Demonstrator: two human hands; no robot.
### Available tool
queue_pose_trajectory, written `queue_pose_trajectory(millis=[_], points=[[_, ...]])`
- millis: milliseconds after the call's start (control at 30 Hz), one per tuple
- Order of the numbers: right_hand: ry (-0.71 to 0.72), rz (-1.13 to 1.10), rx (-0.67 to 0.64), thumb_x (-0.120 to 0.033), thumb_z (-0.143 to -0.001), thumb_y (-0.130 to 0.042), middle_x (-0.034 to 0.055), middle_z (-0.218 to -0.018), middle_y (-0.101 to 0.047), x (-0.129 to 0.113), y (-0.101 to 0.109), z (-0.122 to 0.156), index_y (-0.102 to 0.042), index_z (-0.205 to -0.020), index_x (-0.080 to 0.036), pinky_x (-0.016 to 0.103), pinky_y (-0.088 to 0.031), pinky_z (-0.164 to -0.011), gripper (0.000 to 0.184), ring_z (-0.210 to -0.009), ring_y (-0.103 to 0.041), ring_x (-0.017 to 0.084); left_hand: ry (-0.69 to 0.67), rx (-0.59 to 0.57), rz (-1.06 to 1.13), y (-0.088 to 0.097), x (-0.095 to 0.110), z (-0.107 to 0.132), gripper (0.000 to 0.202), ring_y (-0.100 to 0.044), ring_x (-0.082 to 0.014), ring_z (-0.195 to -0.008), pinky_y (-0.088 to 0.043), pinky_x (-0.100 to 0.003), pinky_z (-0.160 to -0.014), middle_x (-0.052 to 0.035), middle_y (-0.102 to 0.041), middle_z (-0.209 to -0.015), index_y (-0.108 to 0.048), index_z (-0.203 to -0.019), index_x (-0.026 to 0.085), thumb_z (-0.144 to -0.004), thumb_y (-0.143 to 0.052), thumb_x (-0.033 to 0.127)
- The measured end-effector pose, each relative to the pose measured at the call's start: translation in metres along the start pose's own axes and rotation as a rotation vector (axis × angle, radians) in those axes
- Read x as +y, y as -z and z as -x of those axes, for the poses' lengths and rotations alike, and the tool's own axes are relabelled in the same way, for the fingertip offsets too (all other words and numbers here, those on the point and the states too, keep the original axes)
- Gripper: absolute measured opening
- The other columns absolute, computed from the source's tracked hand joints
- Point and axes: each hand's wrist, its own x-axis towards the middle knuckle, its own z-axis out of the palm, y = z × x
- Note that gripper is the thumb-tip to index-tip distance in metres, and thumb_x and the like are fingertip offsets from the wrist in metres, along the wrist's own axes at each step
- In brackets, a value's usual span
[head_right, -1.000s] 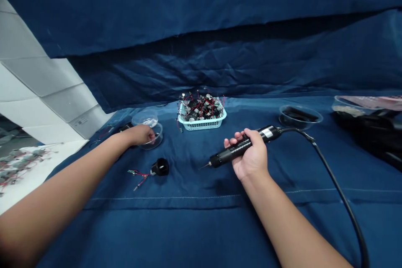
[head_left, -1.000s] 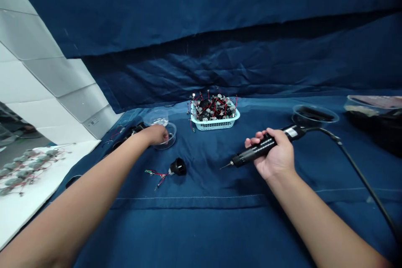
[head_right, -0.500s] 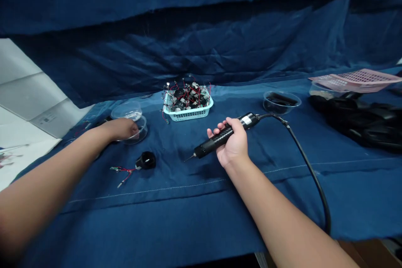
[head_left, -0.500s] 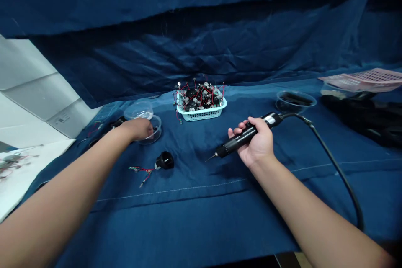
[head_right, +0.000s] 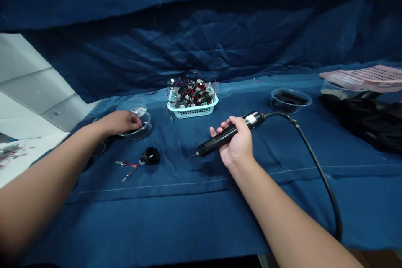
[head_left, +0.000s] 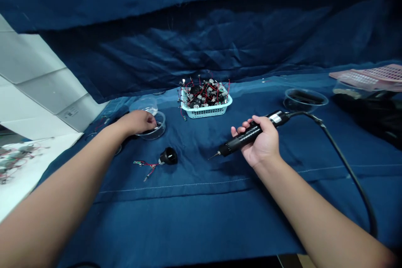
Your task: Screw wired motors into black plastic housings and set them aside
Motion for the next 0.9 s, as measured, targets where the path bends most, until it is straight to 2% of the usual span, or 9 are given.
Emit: queue_pose_trajectory(millis=[100, 200, 300, 400, 500, 600, 767, 900], points=[[-0.007, 0.0, 0.009, -0.027, -0.084, -0.067, -0.0038, -0.067, -0.056, -0.001, -0.001, 0.001, -0.056, -0.077, -0.019, 0.036, -0.068, -0.073, 0.016, -0.055, -0.054, 0.01, 0.031, 0.023, 0.072, 0.006, 0.008, 0.023, 0.031, -0.066, -0.0175, -0.079, -0.046, -0.026, -0.073, -0.0018, -0.077, -0.09, -0.077, -0.096, 0.021, -0.085, -0.066, 0.049], [-0.008, 0.004, 0.021, -0.027, -0.083, -0.067, -0.0036, -0.068, -0.056, -0.002, -0.003, 0.003, -0.056, -0.076, -0.019, 0.037, -0.068, -0.075, 0.016, -0.055, -0.054, 0.01, -0.026, 0.124, 0.304, 0.001, 0.027, 0.057, 0.031, -0.063, -0.0145, -0.079, -0.047, -0.024, -0.072, -0.0023, -0.074, -0.093, -0.072, -0.1, 0.02, -0.09, -0.063, 0.048], [-0.009, 0.013, 0.031, -0.027, -0.083, -0.067, -0.0033, -0.068, -0.056, -0.003, -0.004, 0.006, -0.056, -0.076, -0.019, 0.037, -0.068, -0.075, 0.015, -0.055, -0.054, 0.01, -0.248, 0.191, 0.51, -0.02, 0.06, 0.09, 0.017, -0.058, -0.0122, -0.074, -0.048, -0.025, -0.071, -0.0028, -0.07, -0.091, -0.068, -0.089, 0.018, -0.088, -0.068, 0.035], [-0.013, 0.019, 0.024, -0.027, -0.083, -0.066, -0.0033, -0.068, -0.055, -0.005, -0.006, 0.01, -0.056, -0.075, -0.019, 0.037, -0.068, -0.074, 0.015, -0.055, -0.053, 0.009, -0.5, 0.232, 0.469, -0.048, 0.093, 0.111, 0.003, -0.058, -0.0114, -0.076, -0.05, -0.026, -0.073, -0.0028, -0.07, -0.094, -0.067, -0.087, 0.019, -0.088, -0.066, 0.021], [-0.025, 0.028, 0.02, -0.028, -0.084, -0.064, -0.0036, -0.069, -0.055, -0.006, -0.007, 0.014, -0.056, -0.075, -0.019, 0.037, -0.067, -0.075, 0.015, -0.055, -0.052, 0.008, -0.613, 0.307, 0.347, -0.073, 0.111, 0.119, 0.004, -0.061, -0.013, -0.082, -0.048, -0.028, -0.074, -0.0023, -0.07, -0.093, -0.064, -0.09, 0.02, -0.087, -0.065, 0.017], [-0.029, 0.05, 0.003, -0.029, -0.086, -0.062, -0.0038, -0.069, -0.054, -0.006, -0.008, 0.018, -0.055, -0.074, -0.019, 0.038, -0.067, -0.077, 0.017, -0.055, -0.052, 0.008, -0.691, 0.317, 0.206, -0.087, 0.114, 0.121, 0.007, -0.063, -0.0137, -0.079, -0.045, -0.032, -0.076, -0.0001, -0.071, -0.089, -0.06, -0.089, 0.02, -0.086, -0.065, 0.017], [-0.043, 0.094, -0.093, -0.03, -0.091, -0.058, -0.005, -0.066, -0.05, -0.003, -0.008, 0.029, -0.054, -0.075, -0.021, 0.04, -0.066, -0.079, 0.018, -0.054, -0.054, 0.008, -0.765, 0.255, 0.138, -0.093, 0.114, 0.123, 0.009, -0.064, -0.0145, -0.075, -0.043, -0.036, -0.075, 0.0017, -0.071, -0.084, -0.057, -0.087, 0.022, -0.085, -0.065, 0.017], [-0.043, 0.129, -0.161, -0.03, -0.092, -0.061, -0.0051, -0.068, -0.051, -0.001, -0.008, 0.036, -0.053, -0.076, -0.023, 0.039, -0.066, -0.079, 0.019, -0.053, -0.055, 0.008, -0.72, 0.228, 0.262, -0.096, 0.118, 0.127, 0.013, -0.067, -0.015, -0.083, -0.049, -0.033, -0.076, 0.0, -0.072, -0.092, -0.057, -0.093, 0.022, -0.087, -0.065, 0.015]])
